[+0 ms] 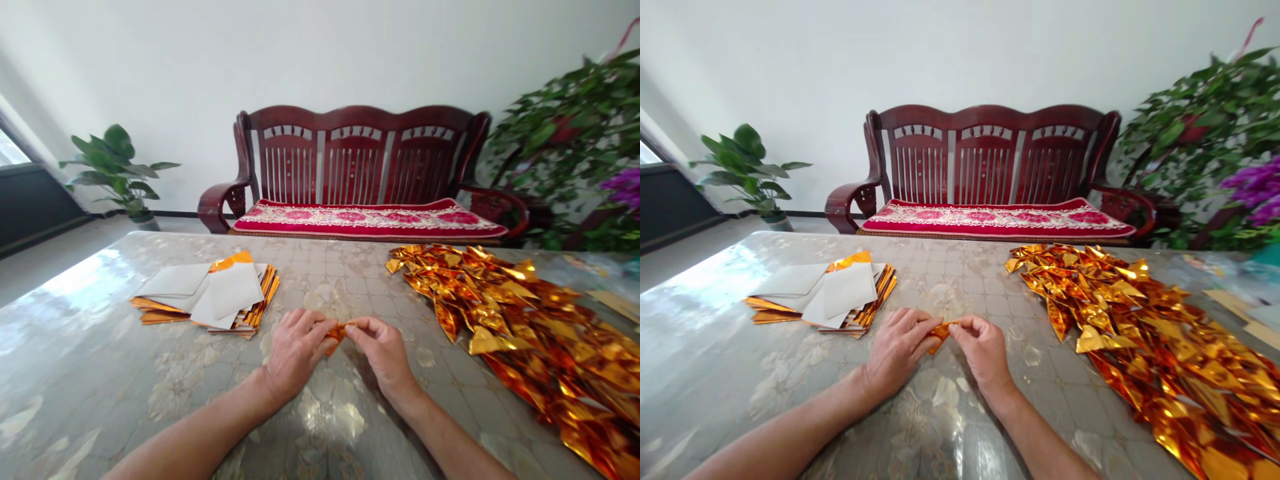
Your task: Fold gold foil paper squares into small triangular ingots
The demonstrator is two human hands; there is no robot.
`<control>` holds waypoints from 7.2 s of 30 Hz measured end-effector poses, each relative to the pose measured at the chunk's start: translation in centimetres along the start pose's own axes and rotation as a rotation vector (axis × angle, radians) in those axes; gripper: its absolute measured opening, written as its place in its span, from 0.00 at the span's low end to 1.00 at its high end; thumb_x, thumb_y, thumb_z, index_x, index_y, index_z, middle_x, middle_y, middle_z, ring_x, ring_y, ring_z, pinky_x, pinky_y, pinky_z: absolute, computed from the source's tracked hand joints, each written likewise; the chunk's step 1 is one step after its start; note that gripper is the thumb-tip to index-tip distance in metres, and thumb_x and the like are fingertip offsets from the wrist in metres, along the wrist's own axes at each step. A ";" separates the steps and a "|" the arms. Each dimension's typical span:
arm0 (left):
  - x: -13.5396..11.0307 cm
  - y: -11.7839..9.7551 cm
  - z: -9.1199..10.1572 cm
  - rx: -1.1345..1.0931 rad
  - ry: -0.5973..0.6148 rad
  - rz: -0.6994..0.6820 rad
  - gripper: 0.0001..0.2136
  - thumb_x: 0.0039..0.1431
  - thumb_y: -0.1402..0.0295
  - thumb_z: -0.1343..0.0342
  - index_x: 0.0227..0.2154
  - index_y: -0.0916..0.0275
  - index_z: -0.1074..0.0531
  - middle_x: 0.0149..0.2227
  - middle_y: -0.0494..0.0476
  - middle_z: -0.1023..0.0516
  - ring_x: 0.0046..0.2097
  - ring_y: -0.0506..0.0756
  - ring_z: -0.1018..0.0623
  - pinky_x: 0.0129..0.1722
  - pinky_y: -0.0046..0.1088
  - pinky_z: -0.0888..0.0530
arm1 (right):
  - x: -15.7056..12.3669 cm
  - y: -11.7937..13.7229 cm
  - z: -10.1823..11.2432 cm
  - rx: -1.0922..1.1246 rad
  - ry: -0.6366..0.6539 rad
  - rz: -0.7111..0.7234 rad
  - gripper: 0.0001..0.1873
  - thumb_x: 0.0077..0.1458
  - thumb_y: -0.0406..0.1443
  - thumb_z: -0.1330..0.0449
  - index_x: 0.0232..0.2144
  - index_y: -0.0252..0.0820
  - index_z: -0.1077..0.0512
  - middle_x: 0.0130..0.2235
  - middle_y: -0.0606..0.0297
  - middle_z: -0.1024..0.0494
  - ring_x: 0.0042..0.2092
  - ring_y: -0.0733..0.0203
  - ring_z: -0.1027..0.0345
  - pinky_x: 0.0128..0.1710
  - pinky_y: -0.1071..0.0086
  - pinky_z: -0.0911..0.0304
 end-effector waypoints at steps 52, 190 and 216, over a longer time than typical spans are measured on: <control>-0.9 0.9 -2.5 -0.546 0.071 0.334 0.05 0.57 0.67 0.44 0.35 0.61 0.27 0.23 0.46 0.33 0.26 0.48 0.36 0.27 0.21 0.38 | -1.6 3.0 -0.5 -0.443 0.030 0.496 0.06 0.56 0.35 0.41 0.28 0.44 0.25 0.28 0.66 0.24 0.31 0.62 0.31 0.34 0.70 0.36; -0.1 0.9 -1.9 -0.253 0.094 0.278 0.15 0.62 0.61 0.48 0.27 0.64 0.22 0.25 0.50 0.25 0.28 0.49 0.29 0.29 0.22 0.36 | -0.4 0.3 -1.2 0.056 0.182 0.015 0.17 0.51 0.48 0.34 0.26 0.40 0.27 0.21 0.69 0.28 0.24 0.66 0.36 0.26 0.72 0.38; -0.5 0.3 -2.2 -0.064 0.135 0.125 0.10 0.62 0.68 0.48 0.27 0.63 0.26 0.26 0.49 0.28 0.30 0.49 0.29 0.32 0.24 0.36 | -0.5 -0.2 -1.5 0.100 0.203 -0.084 0.14 0.43 0.43 0.30 0.24 0.40 0.28 0.21 0.72 0.30 0.24 0.68 0.41 0.25 0.74 0.46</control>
Point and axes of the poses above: each hand's wrist, its own x-axis towards the middle knuckle, its own z-axis out of the back of the hand, y = z × x, the point moved 4 cm from there along x, towards the middle knuckle
